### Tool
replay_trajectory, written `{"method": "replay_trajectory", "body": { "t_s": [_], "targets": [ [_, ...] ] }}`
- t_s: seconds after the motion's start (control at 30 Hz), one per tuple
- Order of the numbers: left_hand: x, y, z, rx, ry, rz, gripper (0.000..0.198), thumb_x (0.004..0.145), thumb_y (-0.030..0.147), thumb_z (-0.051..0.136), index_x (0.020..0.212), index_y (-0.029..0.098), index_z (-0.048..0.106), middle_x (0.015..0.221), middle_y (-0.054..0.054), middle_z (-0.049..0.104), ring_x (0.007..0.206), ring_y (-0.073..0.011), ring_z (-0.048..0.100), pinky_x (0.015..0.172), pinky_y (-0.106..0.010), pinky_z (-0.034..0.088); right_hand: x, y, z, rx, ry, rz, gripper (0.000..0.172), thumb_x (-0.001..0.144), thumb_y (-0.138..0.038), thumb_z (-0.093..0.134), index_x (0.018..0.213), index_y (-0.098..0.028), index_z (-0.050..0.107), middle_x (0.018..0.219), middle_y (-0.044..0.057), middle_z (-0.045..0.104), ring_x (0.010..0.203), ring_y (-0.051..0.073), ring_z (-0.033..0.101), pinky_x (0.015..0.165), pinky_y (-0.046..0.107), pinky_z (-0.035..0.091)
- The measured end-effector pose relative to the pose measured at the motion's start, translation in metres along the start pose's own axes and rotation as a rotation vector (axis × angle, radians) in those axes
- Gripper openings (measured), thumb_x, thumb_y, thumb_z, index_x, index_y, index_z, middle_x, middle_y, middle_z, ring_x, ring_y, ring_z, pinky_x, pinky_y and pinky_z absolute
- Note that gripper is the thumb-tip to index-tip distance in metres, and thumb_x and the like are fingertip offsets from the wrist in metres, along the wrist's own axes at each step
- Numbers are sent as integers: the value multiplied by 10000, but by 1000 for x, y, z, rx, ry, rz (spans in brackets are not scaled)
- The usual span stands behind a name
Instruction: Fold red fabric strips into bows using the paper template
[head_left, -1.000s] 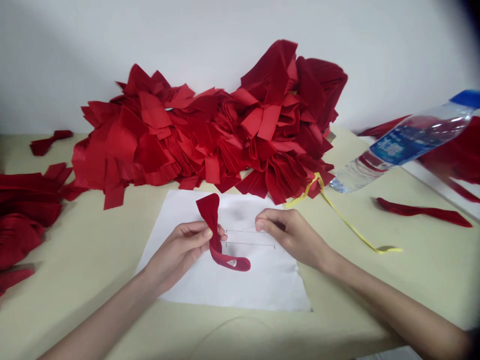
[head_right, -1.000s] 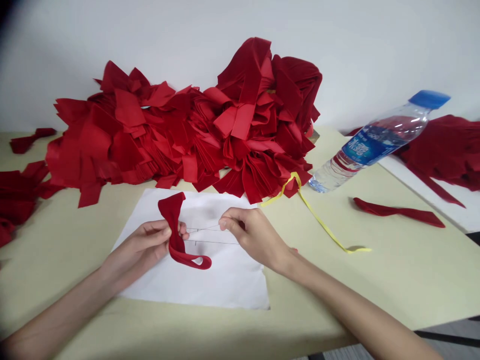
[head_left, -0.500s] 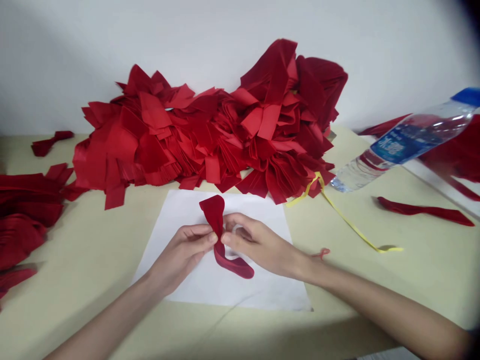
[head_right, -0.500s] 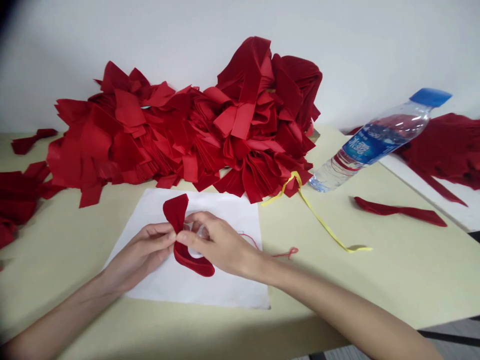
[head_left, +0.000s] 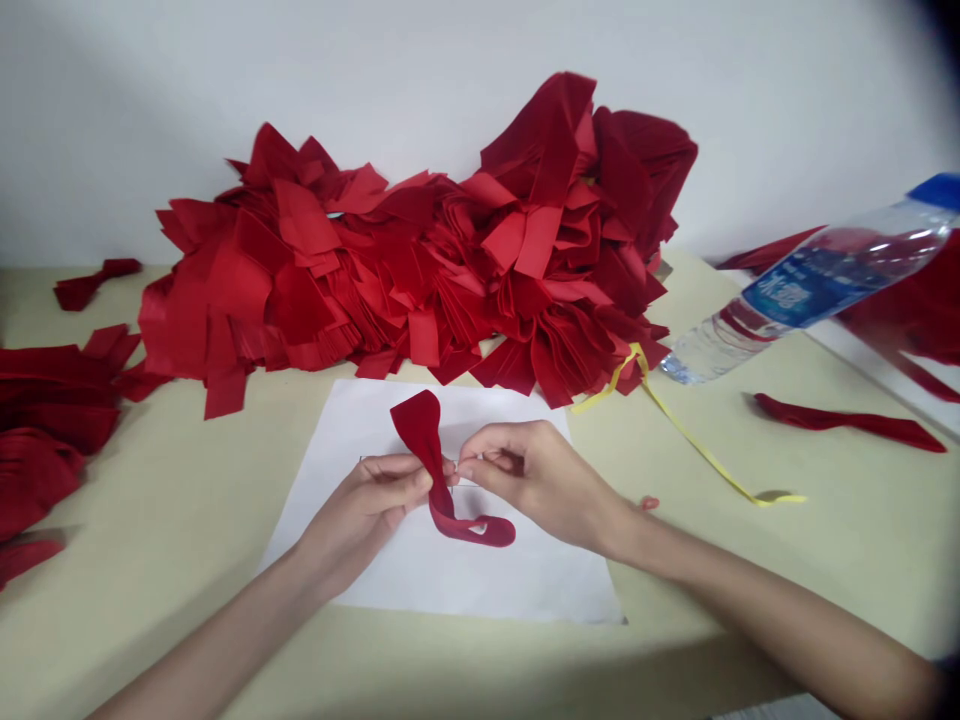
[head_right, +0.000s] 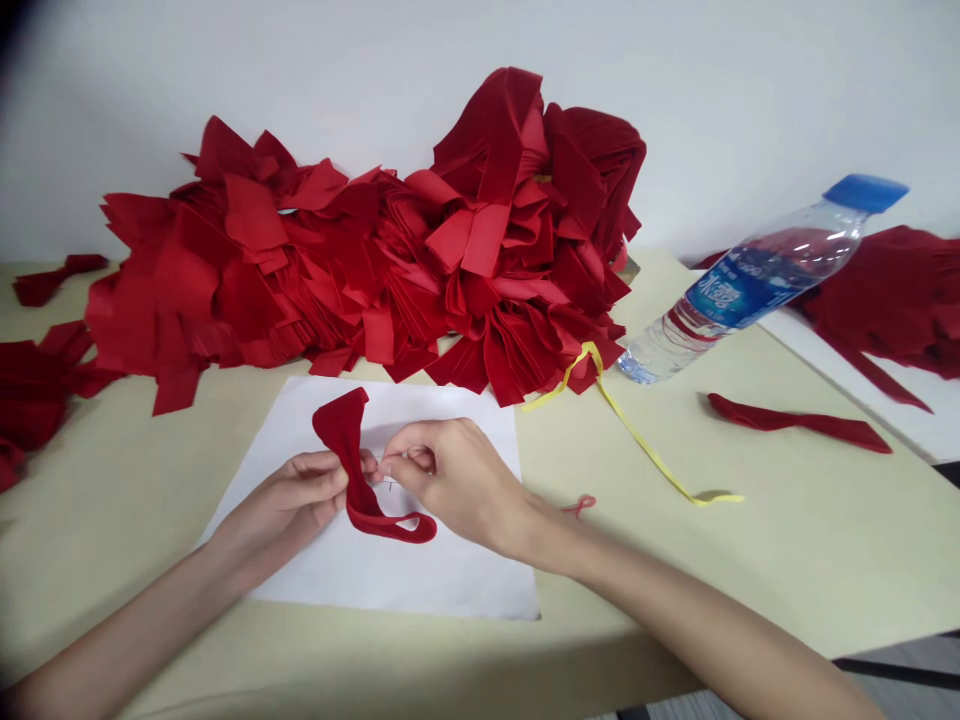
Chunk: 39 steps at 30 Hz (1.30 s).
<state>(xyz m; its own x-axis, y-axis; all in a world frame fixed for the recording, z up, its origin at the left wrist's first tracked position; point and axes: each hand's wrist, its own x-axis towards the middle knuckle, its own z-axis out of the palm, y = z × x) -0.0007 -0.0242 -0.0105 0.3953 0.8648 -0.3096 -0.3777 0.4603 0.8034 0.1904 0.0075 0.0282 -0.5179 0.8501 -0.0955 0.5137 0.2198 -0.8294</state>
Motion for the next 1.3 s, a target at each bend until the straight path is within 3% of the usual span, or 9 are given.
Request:
{"method": "replay_trajectory", "body": {
  "t_s": [0.17, 0.33, 0.5, 0.7, 0.9, 1.3],
  "targets": [
    [0, 2, 3, -9, 44, 29, 135, 815, 220, 624, 734, 185, 726, 817, -27, 685, 859, -152, 562, 860, -271, 388, -6, -13, -10, 115, -12, -31, 194, 858, -293, 517, 741, -156, 588, 559, -60, 328, 503, 58, 263, 454, 203, 223],
    [-5, 2, 14, 68, 72, 59, 181, 790, 216, 643, 621, 178, 694, 621, 14, 626, 683, -130, 519, 726, -253, 393, -14, -24, 2, 307, -68, -21, 204, 859, -353, 527, 791, -172, 591, 567, -60, 377, 502, 58, 290, 450, 195, 243],
    [-8, -1, 22, 73, 138, 89, 97, 769, 230, 662, 734, 186, 741, 688, -10, 666, 751, -157, 544, 761, -270, 401, -13, -18, 14, 187, 66, -7, 192, 838, -346, 560, 769, -180, 626, 606, -44, 448, 548, 66, 345, 500, 198, 297],
    [-9, -7, 25, -4, 285, 85, 88, 683, 217, 740, 605, 185, 714, 593, 24, 622, 651, -111, 516, 692, -228, 418, -13, -17, 13, 82, 148, 26, 149, 793, -313, 604, 724, -187, 640, 562, -50, 432, 510, 60, 342, 489, 201, 301],
    [-11, -10, 28, -72, 269, 84, 137, 711, 209, 719, 581, 175, 690, 588, 30, 608, 649, -91, 503, 688, -193, 429, -13, -17, 17, 89, 148, 50, 155, 798, -296, 594, 687, -187, 597, 550, -63, 408, 509, 54, 346, 490, 190, 311],
    [-12, -17, 28, -98, 322, 83, 71, 693, 215, 741, 632, 188, 718, 588, 27, 578, 670, -102, 510, 697, -201, 434, -14, -14, 20, 65, 113, 39, 154, 831, -274, 516, 710, -180, 514, 586, -39, 502, 514, 74, 407, 495, 210, 349]
  ]
}}
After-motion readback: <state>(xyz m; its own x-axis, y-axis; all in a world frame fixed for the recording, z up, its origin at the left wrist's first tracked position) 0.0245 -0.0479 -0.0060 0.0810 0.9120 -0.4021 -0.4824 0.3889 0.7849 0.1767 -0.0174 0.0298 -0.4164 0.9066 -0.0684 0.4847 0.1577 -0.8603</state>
